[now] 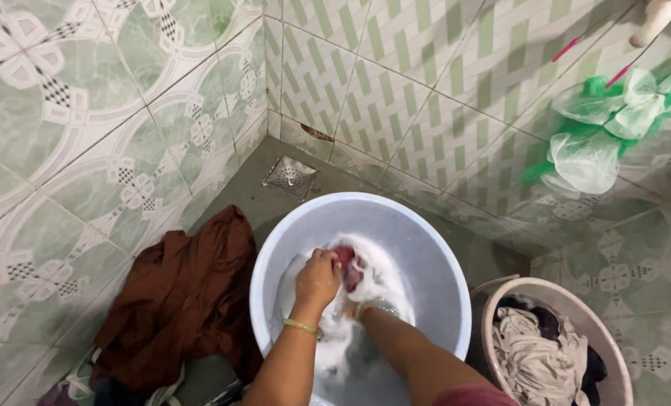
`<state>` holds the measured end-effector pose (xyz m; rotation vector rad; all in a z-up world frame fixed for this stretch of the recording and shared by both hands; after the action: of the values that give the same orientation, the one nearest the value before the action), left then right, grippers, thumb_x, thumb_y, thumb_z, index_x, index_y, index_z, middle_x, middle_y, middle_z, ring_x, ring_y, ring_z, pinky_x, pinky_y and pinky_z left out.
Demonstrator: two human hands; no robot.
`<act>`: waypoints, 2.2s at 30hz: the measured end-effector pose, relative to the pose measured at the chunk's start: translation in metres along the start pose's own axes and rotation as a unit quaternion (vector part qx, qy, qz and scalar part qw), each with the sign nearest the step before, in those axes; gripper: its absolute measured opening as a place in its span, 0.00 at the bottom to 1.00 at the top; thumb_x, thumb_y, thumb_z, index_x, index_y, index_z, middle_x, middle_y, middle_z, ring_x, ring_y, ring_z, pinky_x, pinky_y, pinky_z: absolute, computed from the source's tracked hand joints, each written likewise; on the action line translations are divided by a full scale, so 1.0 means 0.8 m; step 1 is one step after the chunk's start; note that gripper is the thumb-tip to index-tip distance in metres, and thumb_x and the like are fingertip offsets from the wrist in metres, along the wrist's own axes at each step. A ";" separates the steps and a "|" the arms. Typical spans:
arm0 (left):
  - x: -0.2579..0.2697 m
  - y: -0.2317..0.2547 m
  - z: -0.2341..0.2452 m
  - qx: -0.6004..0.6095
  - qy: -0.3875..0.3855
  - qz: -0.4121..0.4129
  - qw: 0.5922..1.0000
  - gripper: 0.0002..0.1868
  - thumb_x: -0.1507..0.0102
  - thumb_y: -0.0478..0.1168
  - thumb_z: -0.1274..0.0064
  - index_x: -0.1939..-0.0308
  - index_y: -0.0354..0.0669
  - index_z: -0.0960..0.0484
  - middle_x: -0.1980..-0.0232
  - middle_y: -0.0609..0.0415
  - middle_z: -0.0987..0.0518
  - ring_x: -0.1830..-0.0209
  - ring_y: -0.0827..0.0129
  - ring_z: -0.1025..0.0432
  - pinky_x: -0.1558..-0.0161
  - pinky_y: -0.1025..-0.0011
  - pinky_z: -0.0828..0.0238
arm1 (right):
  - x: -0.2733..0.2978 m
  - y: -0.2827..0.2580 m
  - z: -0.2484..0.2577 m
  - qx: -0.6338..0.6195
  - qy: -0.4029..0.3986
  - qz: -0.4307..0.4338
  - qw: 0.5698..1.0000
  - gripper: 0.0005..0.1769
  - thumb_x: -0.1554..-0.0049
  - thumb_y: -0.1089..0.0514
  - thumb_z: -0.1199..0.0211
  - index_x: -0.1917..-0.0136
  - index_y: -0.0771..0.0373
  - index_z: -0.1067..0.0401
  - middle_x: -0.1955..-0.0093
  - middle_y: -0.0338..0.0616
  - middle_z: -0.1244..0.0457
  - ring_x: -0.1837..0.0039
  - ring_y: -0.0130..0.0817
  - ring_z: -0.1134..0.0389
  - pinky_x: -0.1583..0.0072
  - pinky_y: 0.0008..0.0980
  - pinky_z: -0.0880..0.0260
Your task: The person washes various clothes by hand in a white basin filled with soapy water. They scrub and rinse items including a white cloth, dark pants, a yellow shirt, and a brown cloth, then transfer them to a pink bucket.
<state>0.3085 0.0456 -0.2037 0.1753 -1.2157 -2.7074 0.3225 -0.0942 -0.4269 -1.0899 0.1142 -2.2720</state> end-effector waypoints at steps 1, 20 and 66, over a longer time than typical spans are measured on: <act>0.002 -0.004 0.004 -0.013 -0.013 0.010 1.000 0.14 0.38 0.43 0.47 0.50 0.44 0.21 0.46 0.47 0.24 0.48 0.48 0.26 0.49 0.52 0.29 | -0.004 -0.009 -0.008 -0.014 -0.009 0.003 1.000 0.28 0.45 0.46 0.38 0.39 0.68 0.30 0.40 0.58 0.36 0.40 0.54 0.35 0.40 0.53 0.34; -0.003 0.004 0.037 0.024 0.072 0.014 0.997 0.09 0.36 0.41 0.48 0.54 0.47 0.19 0.48 0.50 0.22 0.49 0.51 0.26 0.49 0.55 0.28 | 0.010 -0.004 0.069 -0.491 -0.043 0.054 0.869 0.13 0.44 0.62 0.38 0.48 0.71 0.21 0.54 0.49 0.27 0.51 0.39 0.26 0.47 0.37 0.24; 0.117 0.134 0.018 0.823 0.007 0.153 0.547 0.23 0.35 0.53 0.55 0.47 0.41 0.21 0.47 0.47 0.18 0.47 0.53 0.23 0.42 0.55 0.25 | 0.421 -0.123 0.245 -0.575 0.309 0.223 0.724 0.25 0.46 0.55 0.43 0.35 0.60 0.31 0.41 0.43 0.35 0.42 0.32 0.34 0.37 0.34 0.34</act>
<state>0.2259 -0.0330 -0.1173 0.1330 -2.8267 -0.4276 0.2577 -0.1679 -0.0367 -0.5679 2.0280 -1.8712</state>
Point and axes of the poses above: each hand's wrist, its own x-axis away from the middle knuckle, its own z-axis out of the back of the hand, y = z × x, the point moved 6 cm from there along -x, towards the middle knuckle
